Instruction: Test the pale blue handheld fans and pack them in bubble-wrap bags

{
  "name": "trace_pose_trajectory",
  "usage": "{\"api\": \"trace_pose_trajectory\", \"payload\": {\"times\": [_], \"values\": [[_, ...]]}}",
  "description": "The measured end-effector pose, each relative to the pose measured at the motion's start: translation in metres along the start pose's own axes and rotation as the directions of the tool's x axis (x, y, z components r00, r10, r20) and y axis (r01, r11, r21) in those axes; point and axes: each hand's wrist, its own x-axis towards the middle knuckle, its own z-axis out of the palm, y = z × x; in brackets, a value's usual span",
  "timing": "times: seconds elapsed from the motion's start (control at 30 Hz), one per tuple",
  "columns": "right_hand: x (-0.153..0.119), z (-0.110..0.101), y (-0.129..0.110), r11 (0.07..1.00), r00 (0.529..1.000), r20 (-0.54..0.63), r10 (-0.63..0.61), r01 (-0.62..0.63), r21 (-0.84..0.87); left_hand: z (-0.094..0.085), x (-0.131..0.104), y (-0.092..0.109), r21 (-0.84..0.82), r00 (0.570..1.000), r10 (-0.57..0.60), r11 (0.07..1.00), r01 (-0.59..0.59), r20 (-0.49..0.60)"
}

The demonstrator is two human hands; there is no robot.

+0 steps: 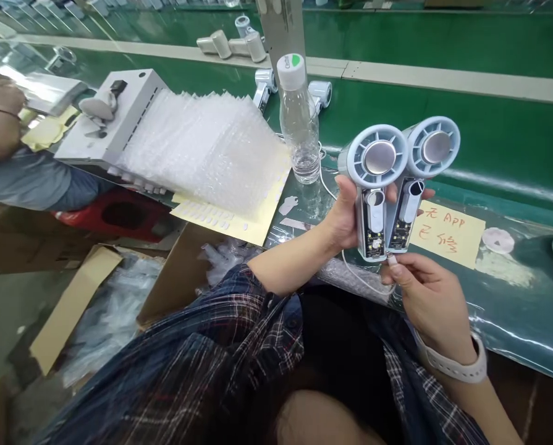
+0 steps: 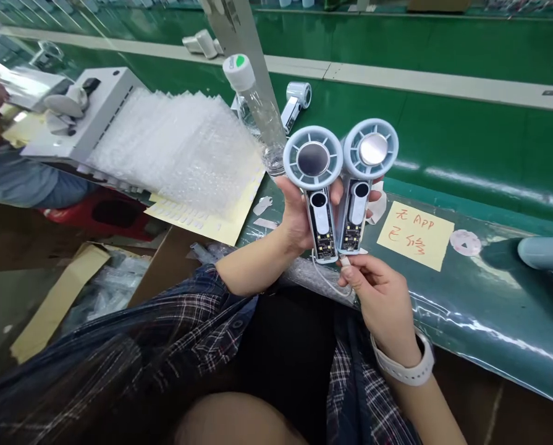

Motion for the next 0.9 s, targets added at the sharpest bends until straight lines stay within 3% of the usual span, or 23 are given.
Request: {"api": "trace_pose_trajectory", "payload": {"times": [0.13, 0.3, 0.47, 0.7, 0.9], "values": [[-0.001, 0.020, -0.004, 0.977, 0.976, -0.083, -0.202, 0.207, 0.055, 0.003, -0.001, -0.001, -0.003, 0.999, -0.012, 1.000, 0.012, -0.052], [-0.011, 0.042, -0.013, 0.916, 0.979, -0.117, -0.166, 0.197, 0.351, 0.001, -0.002, -0.015, 0.074, 0.988, 0.149, 0.987, -0.146, -0.048], [-0.013, 0.031, -0.016, 0.967, 0.986, -0.025, -0.162, 0.164, 0.196, -0.001, -0.003, -0.017, -0.035, 0.968, 0.231, 0.973, -0.228, 0.101], [-0.011, 0.044, -0.016, 0.910, 0.976, -0.155, -0.152, 0.200, 0.363, 0.007, -0.006, -0.018, -0.019, 0.980, 0.198, 0.980, -0.198, -0.007], [-0.007, 0.042, -0.001, 0.935, 0.980, -0.118, -0.159, 0.188, 0.300, 0.006, -0.007, -0.016, -0.018, 0.991, 0.132, 0.991, -0.133, -0.021]]}}
